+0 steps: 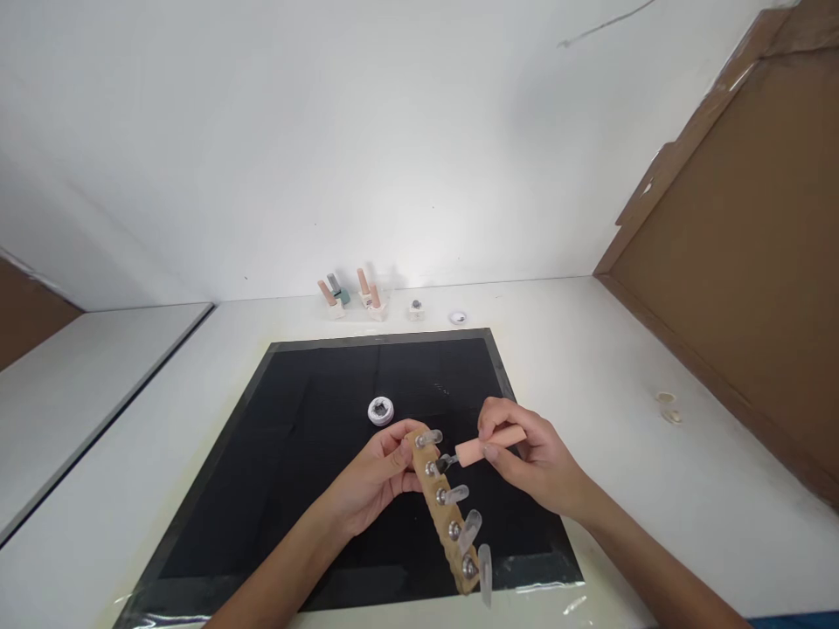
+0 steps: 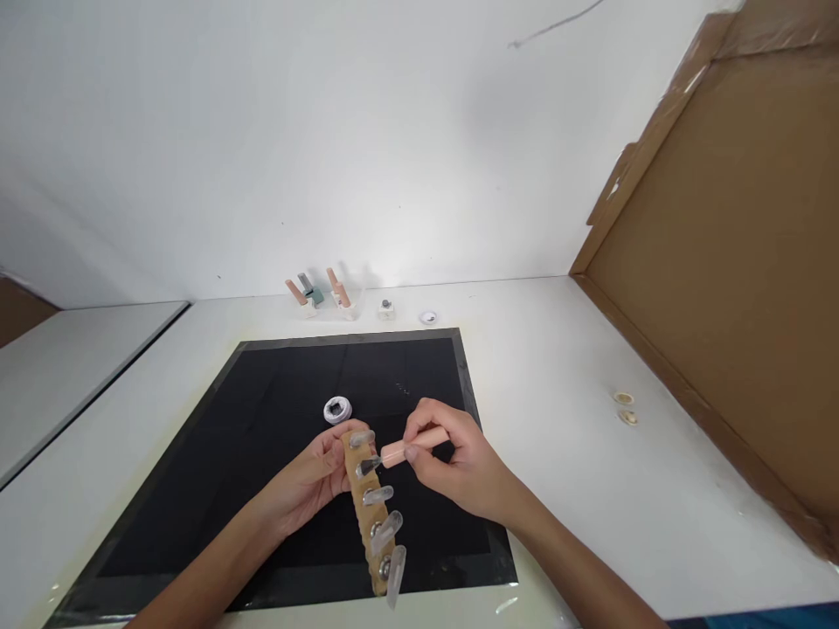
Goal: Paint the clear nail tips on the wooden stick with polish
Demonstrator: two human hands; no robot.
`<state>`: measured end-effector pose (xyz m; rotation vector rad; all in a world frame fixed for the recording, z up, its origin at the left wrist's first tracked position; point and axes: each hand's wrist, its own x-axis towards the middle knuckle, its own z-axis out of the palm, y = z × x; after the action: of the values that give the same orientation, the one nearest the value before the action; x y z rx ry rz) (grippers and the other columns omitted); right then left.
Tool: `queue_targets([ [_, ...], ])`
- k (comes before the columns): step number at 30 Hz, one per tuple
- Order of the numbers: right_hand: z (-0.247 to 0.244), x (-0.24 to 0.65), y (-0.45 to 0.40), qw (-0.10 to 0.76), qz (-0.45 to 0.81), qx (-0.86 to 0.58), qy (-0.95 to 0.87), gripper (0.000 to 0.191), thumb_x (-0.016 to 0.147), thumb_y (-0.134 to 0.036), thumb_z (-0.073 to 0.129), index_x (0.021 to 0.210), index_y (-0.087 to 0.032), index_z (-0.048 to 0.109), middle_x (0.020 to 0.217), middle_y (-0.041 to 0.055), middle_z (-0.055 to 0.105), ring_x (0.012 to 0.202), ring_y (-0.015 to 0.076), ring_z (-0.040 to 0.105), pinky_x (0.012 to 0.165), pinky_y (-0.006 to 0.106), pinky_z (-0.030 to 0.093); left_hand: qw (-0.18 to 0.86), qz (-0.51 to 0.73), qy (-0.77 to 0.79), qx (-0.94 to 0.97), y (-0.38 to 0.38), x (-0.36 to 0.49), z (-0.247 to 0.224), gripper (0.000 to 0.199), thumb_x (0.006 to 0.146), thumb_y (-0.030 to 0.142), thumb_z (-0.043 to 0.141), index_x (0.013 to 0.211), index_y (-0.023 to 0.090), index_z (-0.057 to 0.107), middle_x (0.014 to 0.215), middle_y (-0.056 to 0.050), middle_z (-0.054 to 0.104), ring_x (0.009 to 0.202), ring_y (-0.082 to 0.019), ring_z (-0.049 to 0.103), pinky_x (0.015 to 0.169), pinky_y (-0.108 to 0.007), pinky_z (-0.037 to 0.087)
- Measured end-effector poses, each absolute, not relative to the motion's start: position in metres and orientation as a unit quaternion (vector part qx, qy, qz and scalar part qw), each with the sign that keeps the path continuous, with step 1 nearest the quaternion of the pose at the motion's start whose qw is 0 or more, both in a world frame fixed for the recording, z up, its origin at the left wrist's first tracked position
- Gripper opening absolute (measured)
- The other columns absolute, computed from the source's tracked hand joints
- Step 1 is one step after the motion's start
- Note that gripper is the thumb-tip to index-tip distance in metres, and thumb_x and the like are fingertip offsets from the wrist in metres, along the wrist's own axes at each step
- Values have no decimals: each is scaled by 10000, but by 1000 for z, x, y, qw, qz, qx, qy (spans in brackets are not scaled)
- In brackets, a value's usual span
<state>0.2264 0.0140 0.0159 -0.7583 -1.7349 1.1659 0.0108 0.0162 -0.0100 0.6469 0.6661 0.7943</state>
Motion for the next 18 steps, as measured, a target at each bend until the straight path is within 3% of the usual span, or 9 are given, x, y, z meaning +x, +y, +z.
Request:
queue_targets([
  [18, 16, 227, 14, 431, 446, -313, -720, 131, 835, -107, 507, 798, -229, 476, 724, -35, 469, 615, 110, 407, 566, 231, 322, 809, 374, 322, 318, 15, 11, -11, 294, 674, 364, 758, 824, 133, 654, 693, -6, 627, 613, -92, 578, 583, -200, 486],
])
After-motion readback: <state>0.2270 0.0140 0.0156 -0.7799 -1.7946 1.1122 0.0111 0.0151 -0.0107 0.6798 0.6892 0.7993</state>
